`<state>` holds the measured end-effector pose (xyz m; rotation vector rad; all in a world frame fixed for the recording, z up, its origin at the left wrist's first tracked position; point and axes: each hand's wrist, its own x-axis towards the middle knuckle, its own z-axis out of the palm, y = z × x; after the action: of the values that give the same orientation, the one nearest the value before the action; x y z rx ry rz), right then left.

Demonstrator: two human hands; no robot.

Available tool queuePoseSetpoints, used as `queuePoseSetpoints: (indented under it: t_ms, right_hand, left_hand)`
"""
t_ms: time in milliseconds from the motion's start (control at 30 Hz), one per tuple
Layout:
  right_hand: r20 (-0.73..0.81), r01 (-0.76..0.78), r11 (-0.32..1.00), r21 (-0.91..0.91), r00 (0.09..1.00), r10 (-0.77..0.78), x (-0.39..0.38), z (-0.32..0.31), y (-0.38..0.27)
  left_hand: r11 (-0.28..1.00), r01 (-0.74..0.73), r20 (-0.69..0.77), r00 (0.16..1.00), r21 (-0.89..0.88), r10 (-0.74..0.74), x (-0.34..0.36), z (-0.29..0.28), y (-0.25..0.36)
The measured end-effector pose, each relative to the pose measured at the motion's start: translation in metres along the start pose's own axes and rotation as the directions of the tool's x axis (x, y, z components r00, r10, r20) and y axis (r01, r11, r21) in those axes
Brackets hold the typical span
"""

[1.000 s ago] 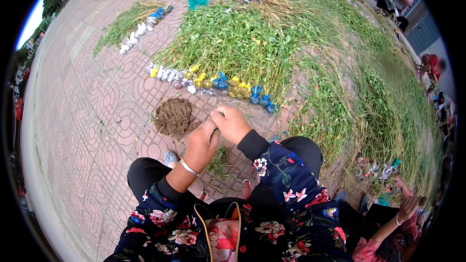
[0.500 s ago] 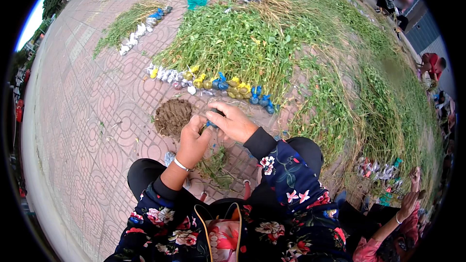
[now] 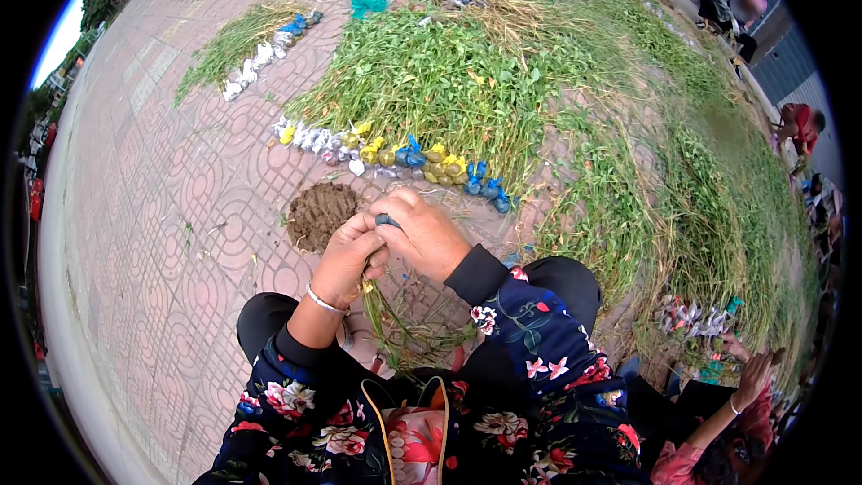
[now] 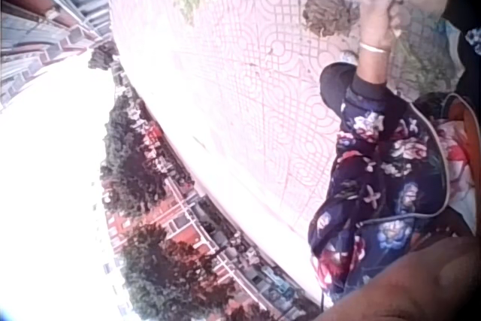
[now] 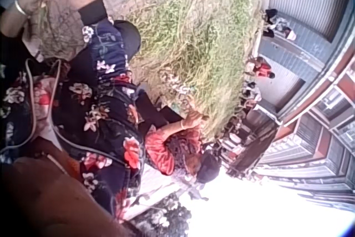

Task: The person sits on a paved surface and bundles small green plants by hand. They gather a handful of stems, place them into a blue plastic bag, and tie the bag closed. The person repeats this process, creating multiple small bundles and placing them on the ground.

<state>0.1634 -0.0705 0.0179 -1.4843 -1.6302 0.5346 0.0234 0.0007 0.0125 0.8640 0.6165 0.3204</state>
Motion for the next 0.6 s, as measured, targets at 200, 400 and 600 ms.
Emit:
queuePoseSetpoints:
  t_ms: [200, 400, 600]
  right_hand:
    - [-0.141, -0.135, 0.990, 0.029, 0.980, 0.138, -0.002, 0.012, -0.003]
    - [-0.140, -0.252, 0.953, 0.165, 0.951, 0.276, -0.002, 0.018, 0.001]
    - [-0.140, -0.332, 0.917, 0.220, 0.920, 0.367, -0.006, 0.019, 0.008]
  left_hand:
    - [0.889, -0.229, -0.109, 0.950, 0.397, 0.293, 0.001, 0.001, -0.017]
    - [0.521, -0.354, 0.001, 0.828, 0.776, 0.561, 0.003, 0.000, -0.025]
    - [0.277, -0.422, 0.144, 0.732, 0.863, 0.666, 0.006, 0.006, -0.026]
